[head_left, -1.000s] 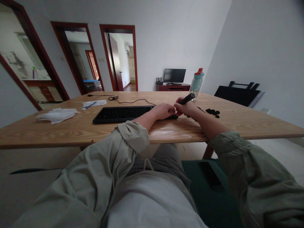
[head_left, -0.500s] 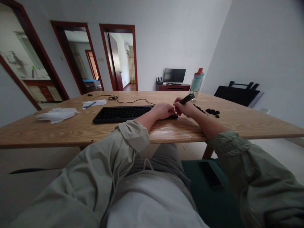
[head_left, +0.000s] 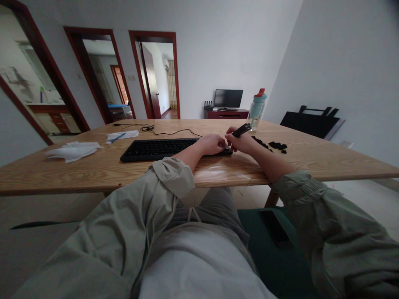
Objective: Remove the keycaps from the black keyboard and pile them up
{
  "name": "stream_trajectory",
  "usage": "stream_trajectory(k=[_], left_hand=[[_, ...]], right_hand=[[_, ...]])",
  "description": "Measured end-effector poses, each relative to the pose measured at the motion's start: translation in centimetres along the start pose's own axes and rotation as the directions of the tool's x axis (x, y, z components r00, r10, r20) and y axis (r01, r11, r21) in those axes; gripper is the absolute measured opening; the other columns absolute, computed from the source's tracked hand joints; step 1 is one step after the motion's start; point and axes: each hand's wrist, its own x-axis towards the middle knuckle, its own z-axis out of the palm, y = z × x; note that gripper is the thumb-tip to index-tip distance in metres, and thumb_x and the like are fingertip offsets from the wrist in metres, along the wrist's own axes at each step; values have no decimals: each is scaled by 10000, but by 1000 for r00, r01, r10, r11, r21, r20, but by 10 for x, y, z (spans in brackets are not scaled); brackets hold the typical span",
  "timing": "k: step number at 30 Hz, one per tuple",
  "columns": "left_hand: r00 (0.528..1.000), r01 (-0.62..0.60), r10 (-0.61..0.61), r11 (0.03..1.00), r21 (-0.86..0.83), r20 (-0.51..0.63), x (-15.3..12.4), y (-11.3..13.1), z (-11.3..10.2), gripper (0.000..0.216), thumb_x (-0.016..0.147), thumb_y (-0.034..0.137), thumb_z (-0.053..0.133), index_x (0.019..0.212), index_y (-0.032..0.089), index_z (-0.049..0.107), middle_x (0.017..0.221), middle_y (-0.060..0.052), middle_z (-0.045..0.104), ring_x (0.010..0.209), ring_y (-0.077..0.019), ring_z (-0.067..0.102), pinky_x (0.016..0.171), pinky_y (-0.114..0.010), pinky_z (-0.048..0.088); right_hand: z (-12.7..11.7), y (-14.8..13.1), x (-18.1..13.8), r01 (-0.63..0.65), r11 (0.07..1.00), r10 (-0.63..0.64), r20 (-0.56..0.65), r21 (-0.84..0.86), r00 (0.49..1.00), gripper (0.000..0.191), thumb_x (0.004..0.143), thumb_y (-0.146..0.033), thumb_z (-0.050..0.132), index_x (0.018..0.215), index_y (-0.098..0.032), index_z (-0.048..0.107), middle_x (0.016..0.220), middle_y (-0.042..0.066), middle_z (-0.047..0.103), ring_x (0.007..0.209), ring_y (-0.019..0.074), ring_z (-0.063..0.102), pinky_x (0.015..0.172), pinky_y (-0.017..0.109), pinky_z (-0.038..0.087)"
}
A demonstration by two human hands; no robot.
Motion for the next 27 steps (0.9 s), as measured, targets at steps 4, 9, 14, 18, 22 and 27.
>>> stream_trajectory(k=[4,9,14,18,22,27], left_hand=[[1000,19,-19,1000,-24,17,-4,3,-4,287,863,245,577,1054,206,788,1007,-57,783,839,-177,691,756,-254,489],[1000,-2,2,1000,23,1,-5,4,-2,286,894,363,588,1047,227,787,996,-59,782,873,-186,694,773,-253,486],[998,-63,63,997,53,-5,-1,3,2,297,924,328,538,1068,245,784,1025,-51,781,897,-192,700,767,-266,480],[1000,-22,24,995,99,-19,1,4,3,297,920,354,542,1020,232,794,999,-65,781,896,-210,702,767,-281,481],[1000,1,1,995,101,-20,0,4,1,287,902,339,551,979,208,795,992,-73,779,875,-203,697,763,-276,485],[999,-41,41,999,-20,28,-6,-1,-4,300,841,205,559,1043,205,780,1024,-49,777,864,-169,688,786,-252,496]], right_hand=[[-2,-1,0,-42,999,42,4,15,999,67,892,-180,512,856,-215,468,559,-44,537,403,127,555,359,208,428],[-3,6,2,-46,999,46,22,4,999,48,904,-203,509,883,-216,468,580,-37,553,425,134,568,391,222,459],[-3,4,0,-24,999,24,2,-23,1000,47,905,-205,524,890,-213,480,596,-33,558,457,134,593,415,214,468],[-3,-5,-3,26,991,-25,4,-133,1000,53,899,-189,529,867,-207,490,583,-24,559,449,131,586,391,199,421],[-3,-8,-5,9,995,-8,4,-102,1000,68,892,-169,515,840,-208,494,585,-20,552,454,140,584,392,217,432],[-2,-6,-3,-142,986,141,17,89,990,101,890,-178,494,799,-216,473,579,-11,552,469,157,589,441,272,520]])
